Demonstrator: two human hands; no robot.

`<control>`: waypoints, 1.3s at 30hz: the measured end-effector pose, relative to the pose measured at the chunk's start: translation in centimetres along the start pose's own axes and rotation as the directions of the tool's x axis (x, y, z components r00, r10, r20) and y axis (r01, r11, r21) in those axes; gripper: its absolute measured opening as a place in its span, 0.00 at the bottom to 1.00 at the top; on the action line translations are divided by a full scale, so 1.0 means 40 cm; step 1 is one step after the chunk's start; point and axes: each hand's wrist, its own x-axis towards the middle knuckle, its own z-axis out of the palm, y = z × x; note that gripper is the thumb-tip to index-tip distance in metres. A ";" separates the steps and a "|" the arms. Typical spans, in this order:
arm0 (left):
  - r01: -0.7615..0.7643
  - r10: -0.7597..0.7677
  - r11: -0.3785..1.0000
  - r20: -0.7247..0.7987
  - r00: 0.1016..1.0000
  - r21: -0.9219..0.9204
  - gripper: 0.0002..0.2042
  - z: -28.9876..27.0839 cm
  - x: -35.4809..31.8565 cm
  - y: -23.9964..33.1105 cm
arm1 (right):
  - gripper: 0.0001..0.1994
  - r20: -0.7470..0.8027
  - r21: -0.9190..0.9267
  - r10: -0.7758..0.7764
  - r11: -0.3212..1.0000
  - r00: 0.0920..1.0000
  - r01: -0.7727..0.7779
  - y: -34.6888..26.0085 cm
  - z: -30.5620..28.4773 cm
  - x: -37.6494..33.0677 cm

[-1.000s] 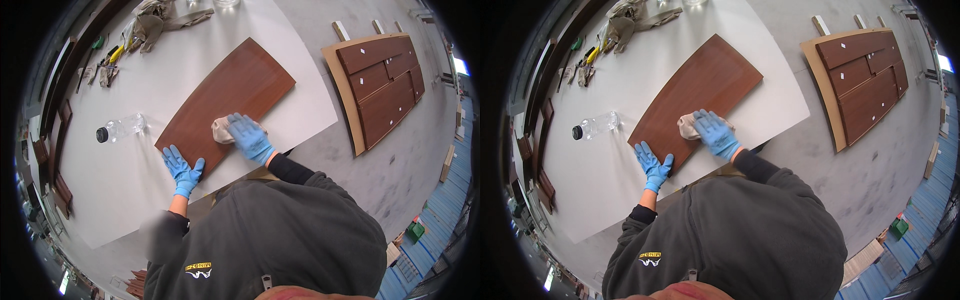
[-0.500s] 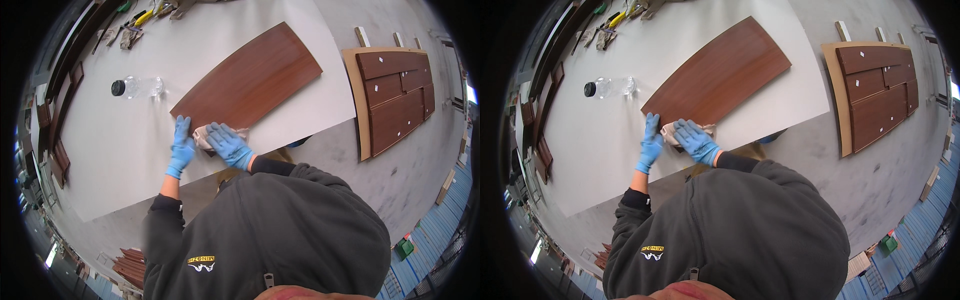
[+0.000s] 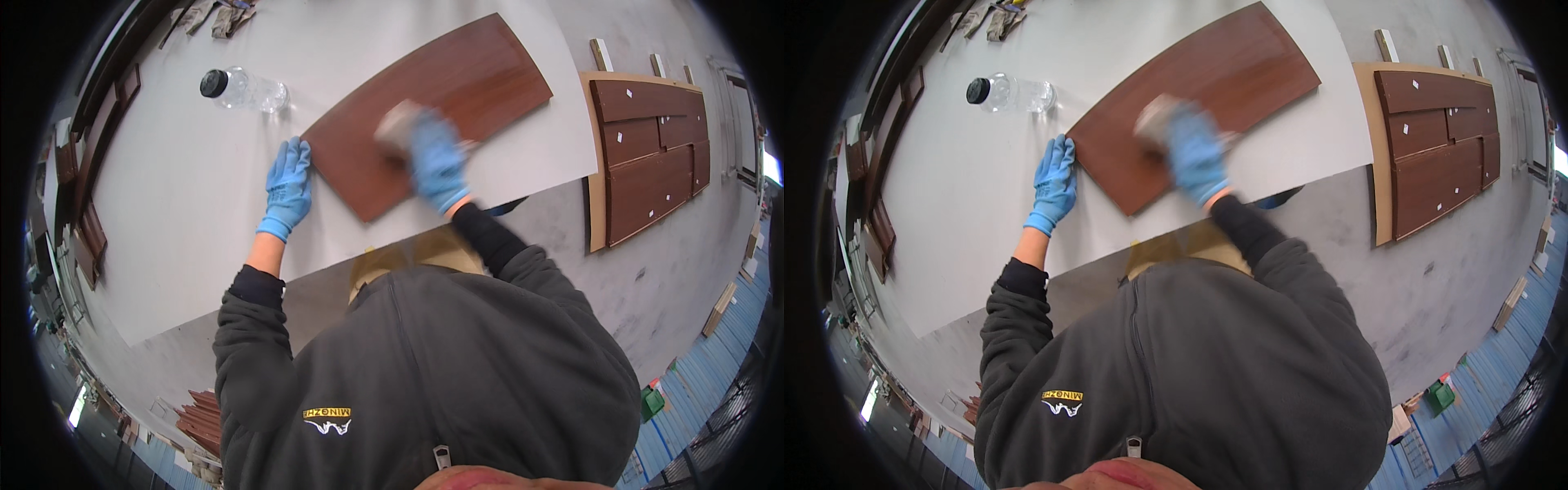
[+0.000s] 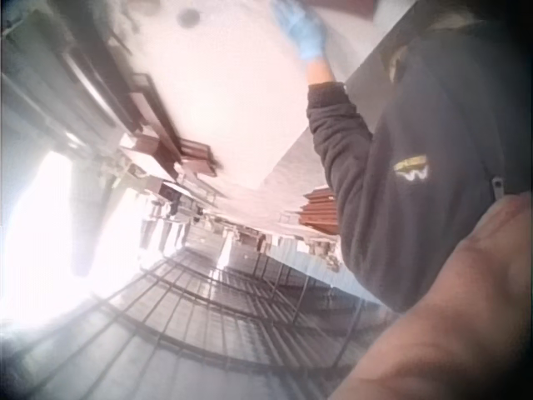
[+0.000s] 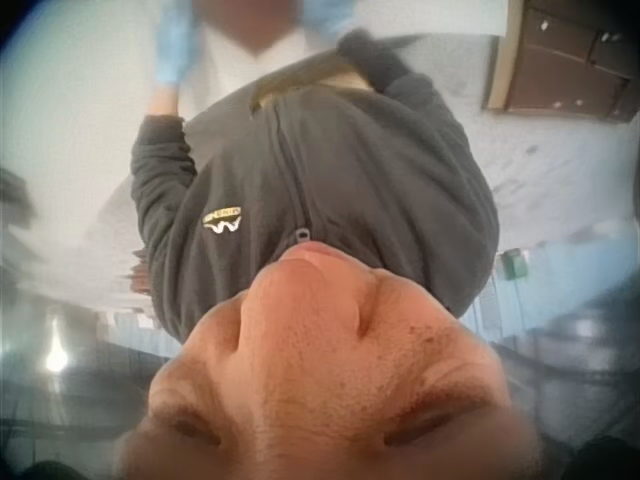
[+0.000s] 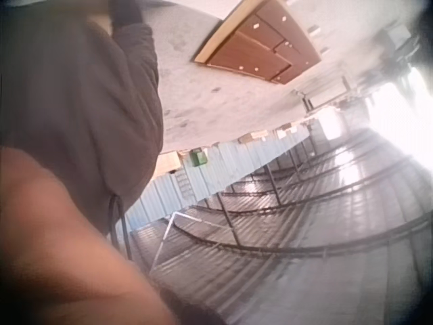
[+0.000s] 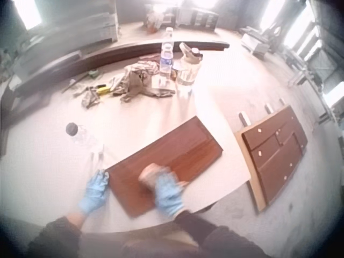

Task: The person picks up brown wooden panels from a stack, places them on a larger panel on the floor, and wipes one panel with a cloth. The person then places the cleaned panel onto the larger panel and continues to arrange additional panels.

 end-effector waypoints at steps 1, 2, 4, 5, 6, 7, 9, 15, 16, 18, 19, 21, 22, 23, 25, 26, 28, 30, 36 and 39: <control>-0.024 0.024 0.999 0.002 1.000 0.036 0.33 -0.009 0.006 -0.006 | 0.24 0.064 0.086 -0.087 0.993 0.994 0.081 -0.129 0.019 -0.051; -0.046 0.046 0.996 -0.006 0.999 0.080 0.32 -0.018 0.014 -0.010 | 0.22 0.347 0.259 -0.146 0.964 0.926 0.055 -0.243 0.047 -0.069; -0.097 0.098 0.993 -0.012 0.995 0.062 0.28 -0.035 0.030 -0.015 | 0.22 0.219 0.339 -0.324 0.910 0.920 0.240 -0.313 0.051 -0.090; -0.104 0.105 0.993 0.001 0.995 0.047 0.27 -0.041 0.032 -0.014 | 0.23 0.239 0.405 -0.389 0.873 0.890 0.273 -0.310 0.037 -0.089; -0.111 0.110 0.993 0.029 0.994 0.034 0.26 -0.047 0.032 -0.014 | 0.24 0.264 0.467 -0.455 0.832 0.851 0.299 -0.271 0.014 -0.076; -0.106 0.106 0.994 0.004 0.994 0.021 0.25 -0.048 0.036 -0.013 | 0.25 0.272 0.516 -0.544 0.778 0.794 0.357 -0.219 -0.008 -0.056; -0.112 0.112 0.994 -0.038 0.993 -0.015 0.24 -0.043 0.035 -0.011 | 0.24 0.336 0.501 -0.529 0.801 0.780 0.328 -0.108 -0.077 -0.055; -0.039 0.038 0.997 -0.026 0.999 -0.059 0.22 -0.023 0.027 -0.013 | 0.21 0.317 0.534 -0.570 0.768 0.758 0.354 -0.167 -0.057 -0.004; -0.028 0.028 0.998 -0.009 1.000 -0.055 0.22 -0.024 0.028 -0.015 | 0.20 0.257 0.558 -0.634 0.714 0.729 0.424 -0.226 -0.035 -0.003; -0.032 0.033 0.998 0.012 0.999 -0.052 0.24 -0.029 0.029 -0.014 | 0.21 0.284 0.589 -0.670 0.686 0.686 0.427 -0.291 0.007 0.011; -0.049 0.049 0.998 0.009 0.999 -0.051 0.25 -0.032 0.029 -0.013 | 0.23 0.247 0.653 -0.628 0.671 0.738 0.352 -0.285 0.017 0.017; -0.058 0.058 0.997 0.008 0.998 -0.050 0.27 -0.033 0.027 -0.007 | 0.24 0.306 0.615 -0.503 0.752 0.808 0.235 -0.184 0.001 0.030; -0.051 0.052 0.998 0.009 0.999 -0.045 0.28 -0.033 0.024 -0.004 | 0.24 0.319 0.589 -0.459 0.781 0.829 0.206 -0.100 -0.018 0.038; -0.026 0.027 0.999 0.038 0.999 -0.033 0.29 -0.032 0.025 -0.002 | 0.22 0.280 0.433 -0.434 0.853 0.856 0.291 0.007 -0.039 0.057; -0.038 0.038 0.997 -0.005 0.999 -0.066 0.29 -0.026 0.023 0.002 | 0.21 0.036 0.152 -0.282 0.950 0.959 0.274 0.225 -0.077 0.105; -0.033 0.033 0.997 -0.007 0.999 -0.076 0.30 -0.023 0.021 0.004 | 0.17 -0.103 0.073 -0.177 0.980 0.979 0.185 0.326 -0.083 0.147; -0.016 0.016 0.997 -0.005 1.000 -0.075 0.32 -0.015 0.018 0.008 | 0.14 -0.149 0.121 0.220 0.972 0.964 -0.204 0.472 -0.113 0.212; 0.011 -0.012 0.997 -0.014 1.000 -0.071 0.33 -0.005 0.017 0.012 | 0.15 -0.346 -0.218 0.455 0.812 0.821 -0.542 0.467 -0.058 0.260; 0.077 -0.091 0.986 -0.095 0.991 -0.145 0.29 0.005 0.017 0.002 | 0.24 0.135 0.204 -0.146 0.972 0.980 0.117 -0.136 0.119 0.136; 0.337 -0.379 0.915 -0.181 0.908 -0.224 0.24 -0.010 -0.038 0.035 | 0.24 0.152 0.359 -0.445 0.857 0.883 0.370 -0.213 0.087 0.067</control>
